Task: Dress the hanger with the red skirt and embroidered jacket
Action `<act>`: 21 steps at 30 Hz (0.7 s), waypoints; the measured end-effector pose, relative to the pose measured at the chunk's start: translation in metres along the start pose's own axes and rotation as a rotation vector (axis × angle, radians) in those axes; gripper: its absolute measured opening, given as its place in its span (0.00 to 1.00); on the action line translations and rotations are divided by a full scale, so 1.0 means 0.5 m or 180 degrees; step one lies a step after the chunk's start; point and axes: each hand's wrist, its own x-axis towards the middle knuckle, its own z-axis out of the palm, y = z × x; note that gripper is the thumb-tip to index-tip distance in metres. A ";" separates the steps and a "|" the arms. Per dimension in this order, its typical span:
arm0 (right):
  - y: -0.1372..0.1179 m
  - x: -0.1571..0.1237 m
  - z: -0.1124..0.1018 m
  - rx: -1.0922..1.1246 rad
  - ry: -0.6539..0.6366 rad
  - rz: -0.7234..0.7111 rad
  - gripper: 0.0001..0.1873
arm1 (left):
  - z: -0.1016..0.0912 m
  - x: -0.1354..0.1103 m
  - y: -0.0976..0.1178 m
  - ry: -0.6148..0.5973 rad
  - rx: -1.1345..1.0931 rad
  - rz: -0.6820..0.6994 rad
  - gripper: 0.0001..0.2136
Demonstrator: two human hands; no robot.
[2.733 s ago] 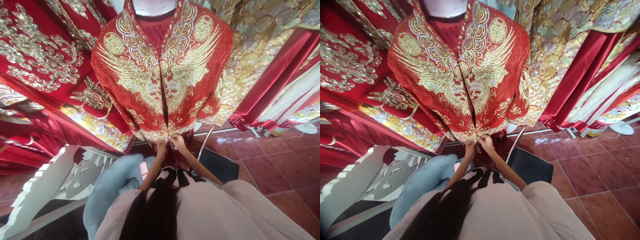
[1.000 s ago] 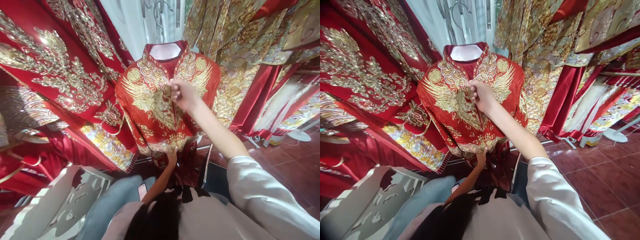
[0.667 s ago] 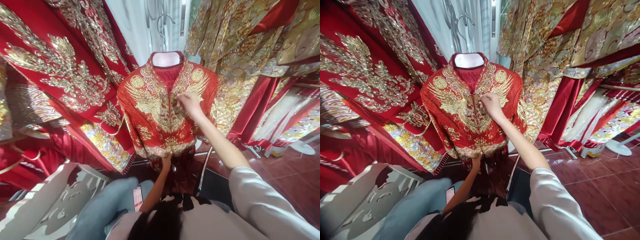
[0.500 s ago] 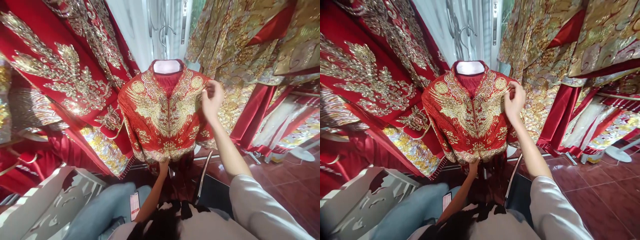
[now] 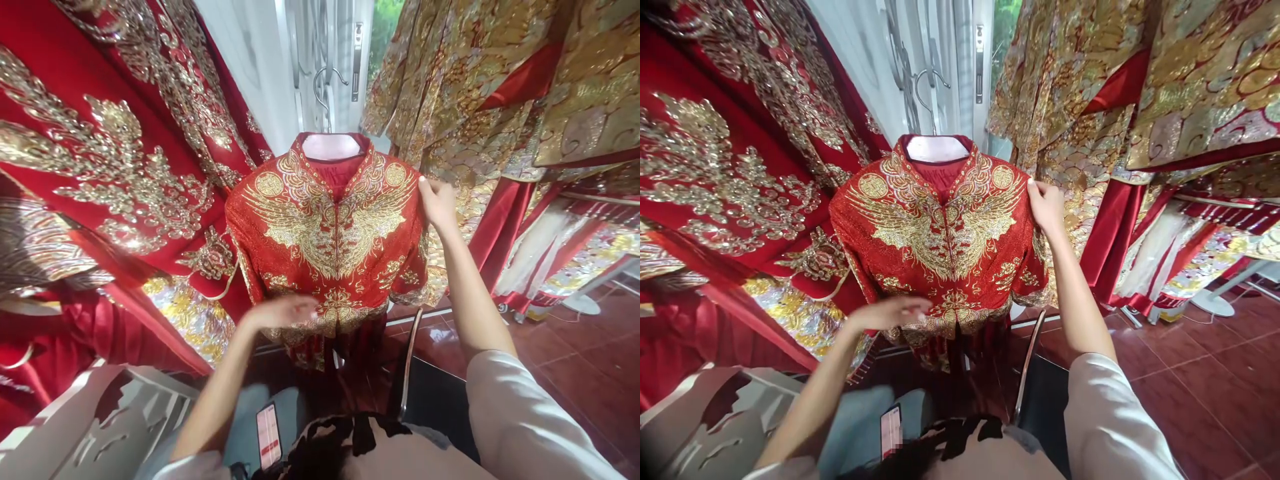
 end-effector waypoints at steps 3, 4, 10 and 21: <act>-0.073 0.049 0.005 -0.0046 -0.0140 -0.0513 0.26 | -0.020 0.195 0.163 0.0119 0.0658 0.0769 0.27; -0.097 0.068 0.014 0.0068 -0.0340 -0.0696 0.25 | -0.027 0.260 0.220 0.0150 0.0880 0.1044 0.27; -0.166 0.139 0.084 0.0797 -0.1412 -0.0741 0.24 | -0.071 0.446 0.438 -0.0535 0.2247 0.2428 0.27; -0.176 0.120 0.108 0.0766 -0.0606 -0.0824 0.29 | -0.061 0.351 0.504 -0.0475 0.1299 0.2428 0.17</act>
